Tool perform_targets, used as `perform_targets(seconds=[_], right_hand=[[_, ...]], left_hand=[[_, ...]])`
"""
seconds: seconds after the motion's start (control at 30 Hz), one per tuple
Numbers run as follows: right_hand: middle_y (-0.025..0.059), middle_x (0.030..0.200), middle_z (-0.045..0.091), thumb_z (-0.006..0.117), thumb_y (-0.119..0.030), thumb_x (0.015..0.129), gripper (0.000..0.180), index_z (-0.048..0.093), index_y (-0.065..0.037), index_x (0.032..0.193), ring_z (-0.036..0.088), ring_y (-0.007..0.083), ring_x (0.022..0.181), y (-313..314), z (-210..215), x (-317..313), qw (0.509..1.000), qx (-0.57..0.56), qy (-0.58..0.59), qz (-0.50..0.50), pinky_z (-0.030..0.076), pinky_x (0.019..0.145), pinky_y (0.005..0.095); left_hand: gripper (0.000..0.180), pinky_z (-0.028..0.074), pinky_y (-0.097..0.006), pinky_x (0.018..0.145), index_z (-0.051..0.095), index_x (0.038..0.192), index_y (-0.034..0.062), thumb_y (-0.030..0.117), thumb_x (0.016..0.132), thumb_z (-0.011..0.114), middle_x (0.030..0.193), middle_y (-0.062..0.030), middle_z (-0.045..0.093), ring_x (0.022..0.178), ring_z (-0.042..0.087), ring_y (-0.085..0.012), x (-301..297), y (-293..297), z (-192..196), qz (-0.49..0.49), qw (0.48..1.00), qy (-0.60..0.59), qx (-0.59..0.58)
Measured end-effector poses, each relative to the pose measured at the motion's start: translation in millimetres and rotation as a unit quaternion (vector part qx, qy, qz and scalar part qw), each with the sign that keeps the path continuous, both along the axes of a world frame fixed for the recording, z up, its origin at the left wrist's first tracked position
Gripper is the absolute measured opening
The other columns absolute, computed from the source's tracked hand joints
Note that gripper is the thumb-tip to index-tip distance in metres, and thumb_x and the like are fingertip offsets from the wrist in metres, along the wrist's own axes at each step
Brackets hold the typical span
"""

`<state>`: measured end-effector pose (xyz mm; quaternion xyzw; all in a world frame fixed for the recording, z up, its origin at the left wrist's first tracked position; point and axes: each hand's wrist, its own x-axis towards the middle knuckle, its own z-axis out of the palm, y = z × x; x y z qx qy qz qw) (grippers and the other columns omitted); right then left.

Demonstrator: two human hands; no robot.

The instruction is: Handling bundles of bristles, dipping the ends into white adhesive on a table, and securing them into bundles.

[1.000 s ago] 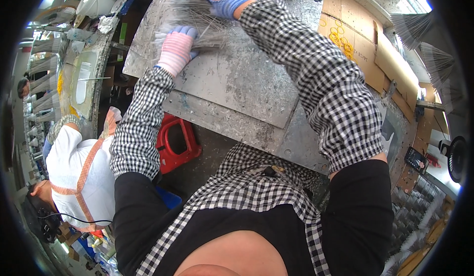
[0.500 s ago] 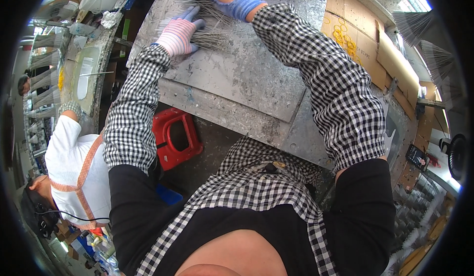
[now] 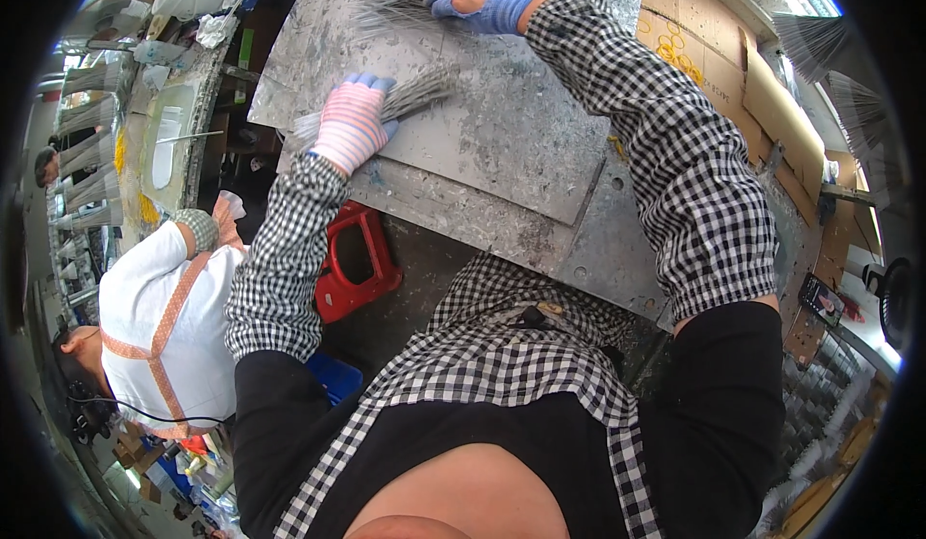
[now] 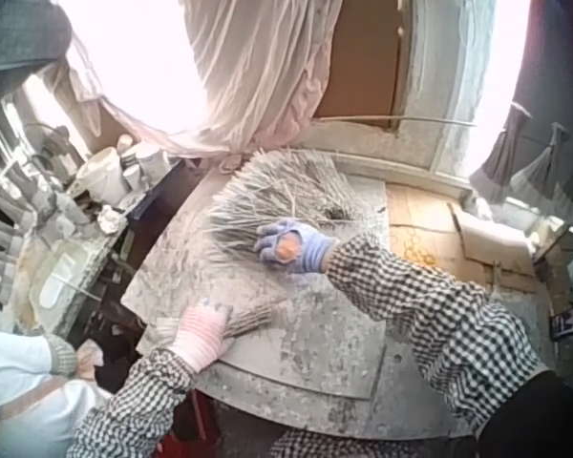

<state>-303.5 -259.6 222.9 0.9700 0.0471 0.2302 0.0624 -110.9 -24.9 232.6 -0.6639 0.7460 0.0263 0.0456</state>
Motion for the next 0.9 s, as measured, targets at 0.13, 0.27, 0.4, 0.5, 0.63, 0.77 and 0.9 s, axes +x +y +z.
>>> perform_targets(seconds=[0.13,0.27,0.4,0.5,0.63,0.77,0.9], right_hand=[[0.0061,0.120,0.067,0.062,-0.024,0.085,0.021,0.066,-0.014,0.103,0.059,0.0324,0.120,13.5,8.5,6.5,0.997,0.007,0.051,-0.055,0.050,0.099,0.0441],[0.0022,0.126,0.065,0.063,-0.015,0.088,0.026,0.068,-0.019,0.114,0.055,0.0239,0.128,56.2,6.3,19.0,0.979,0.020,0.126,-0.160,0.041,0.111,0.0381],[0.0031,0.125,0.065,0.060,-0.012,0.090,0.029,0.065,-0.020,0.118,0.054,0.0236,0.129,91.8,7.5,-13.4,0.987,0.012,0.077,-0.140,0.036,0.114,0.0403],[0.0027,0.124,0.066,0.063,-0.019,0.092,0.027,0.066,-0.020,0.119,0.059,0.0232,0.124,116.0,20.6,-54.3,0.979,0.127,-0.002,-0.161,0.046,0.106,0.0397],[0.0099,0.129,0.063,0.070,-0.023,0.092,0.043,0.059,-0.014,0.132,0.063,0.0253,0.117,172.6,43.9,-113.1,0.864,0.425,-0.121,-0.242,0.053,0.097,0.0421],[0.0260,0.137,0.051,0.079,-0.024,0.086,0.079,0.035,-0.006,0.150,0.060,0.0304,0.118,219.4,82.2,-117.8,0.639,0.700,-0.271,-0.171,0.055,0.095,0.0446],[0.0174,0.124,0.063,0.083,-0.019,0.079,0.090,0.031,-0.007,0.152,0.060,0.0224,0.118,250.6,121.4,-124.2,0.655,0.654,-0.359,-0.119,0.052,0.098,0.0365]], left_hand=[[0.052,0.048,-0.042,0.097,0.065,0.111,0.0100,0.025,0.066,0.085,0.114,-0.0132,0.062,0.111,0.058,-0.0311,-0.9,32.0,0.0,-0.025,0.999,0.010,-0.032],[0.049,0.051,-0.043,0.090,0.063,0.108,0.0076,0.021,0.066,0.084,0.111,-0.0131,0.062,0.104,0.062,-0.0315,-8.6,40.7,-7.3,-0.013,0.998,0.006,-0.053],[0.041,0.052,-0.042,0.083,0.060,0.109,0.0078,0.017,0.072,0.076,0.108,-0.0133,0.063,0.100,0.065,-0.0303,-21.6,60.8,-22.3,0.039,0.995,-0.085,0.021],[0.040,0.052,-0.042,0.082,0.061,0.109,0.0079,0.016,0.073,0.074,0.102,-0.0143,0.065,0.096,0.066,-0.0316,-17.9,75.2,-21.5,-0.013,0.997,-0.061,-0.054],[0.048,0.054,-0.041,0.084,0.060,0.117,-0.0002,0.013,0.075,0.077,0.105,-0.0175,0.070,0.096,0.068,-0.0317,-13.8,82.0,12.7,0.050,0.980,0.188,-0.034],[0.042,0.053,-0.033,0.082,0.058,0.125,-0.0004,0.008,0.085,0.068,0.100,-0.0064,0.068,0.091,0.064,-0.0154,-56.0,76.5,61.1,0.072,0.753,0.647,0.099],[0.040,0.052,-0.033,0.088,0.059,0.123,-0.0001,0.008,0.085,0.069,0.101,-0.0070,0.069,0.098,0.065,-0.0173,-151.4,56.6,72.2,-0.103,0.636,0.747,0.166]])
